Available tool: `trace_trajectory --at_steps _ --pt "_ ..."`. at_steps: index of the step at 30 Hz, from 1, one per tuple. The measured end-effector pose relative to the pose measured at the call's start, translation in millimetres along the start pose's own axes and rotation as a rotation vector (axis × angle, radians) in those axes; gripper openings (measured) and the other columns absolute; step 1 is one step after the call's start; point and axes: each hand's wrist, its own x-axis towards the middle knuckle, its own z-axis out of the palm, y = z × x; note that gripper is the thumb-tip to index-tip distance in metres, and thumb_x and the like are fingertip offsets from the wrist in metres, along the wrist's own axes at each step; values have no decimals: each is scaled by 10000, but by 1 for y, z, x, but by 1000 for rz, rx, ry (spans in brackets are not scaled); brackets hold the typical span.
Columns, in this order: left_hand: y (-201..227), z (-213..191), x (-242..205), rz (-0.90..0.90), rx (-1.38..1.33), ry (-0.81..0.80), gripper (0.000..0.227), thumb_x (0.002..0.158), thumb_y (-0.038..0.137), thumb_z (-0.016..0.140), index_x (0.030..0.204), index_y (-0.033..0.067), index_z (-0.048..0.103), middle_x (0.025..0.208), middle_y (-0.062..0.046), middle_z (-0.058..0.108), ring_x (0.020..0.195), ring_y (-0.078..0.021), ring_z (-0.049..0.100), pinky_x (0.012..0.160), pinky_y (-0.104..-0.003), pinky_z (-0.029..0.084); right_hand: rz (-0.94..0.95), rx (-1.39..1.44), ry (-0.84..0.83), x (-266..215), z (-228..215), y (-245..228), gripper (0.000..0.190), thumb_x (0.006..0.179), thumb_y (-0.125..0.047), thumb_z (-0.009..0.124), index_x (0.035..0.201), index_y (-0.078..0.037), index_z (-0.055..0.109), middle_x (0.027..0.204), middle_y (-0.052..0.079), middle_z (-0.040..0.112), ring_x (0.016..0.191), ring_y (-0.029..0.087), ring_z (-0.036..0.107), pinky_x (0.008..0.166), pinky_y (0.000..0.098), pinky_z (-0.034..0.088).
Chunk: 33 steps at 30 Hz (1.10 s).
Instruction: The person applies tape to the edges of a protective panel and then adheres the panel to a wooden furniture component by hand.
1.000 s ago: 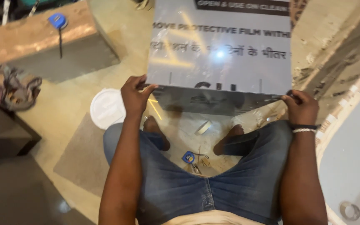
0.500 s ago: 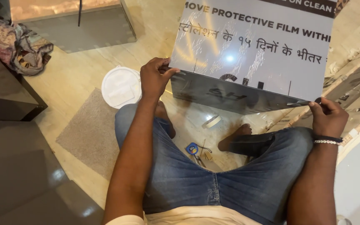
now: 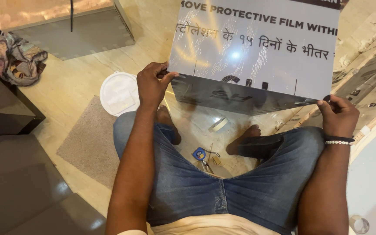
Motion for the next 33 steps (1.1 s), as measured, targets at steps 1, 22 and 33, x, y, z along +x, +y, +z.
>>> trace_trajectory --at_steps 1,22,33 --pt "1 0 -1 2 9 3 415 763 184 932 1040 -55 738 931 -149 750 800 -189 776 729 -277 609 -6 -3 -2 -1 0 0 205 987 0 819 1164 51 728 1061 48 726 923 80 654 834 221 541" --pt "-3 3 -6 62 65 -8 434 812 115 916 1170 -42 730 1021 -150 740 841 -208 765 748 -294 600 -135 -123 87 -6 18 -41 467 849 -20 866 1292 -62 724 1168 95 673 962 164 670 843 276 580" --pt "-5 5 -4 61 72 8 393 804 90 915 1117 -57 729 997 -144 749 822 -192 764 750 -291 596 -223 -183 131 -11 24 -45 353 897 -5 831 1238 -52 754 1158 157 685 979 231 725 851 301 612"
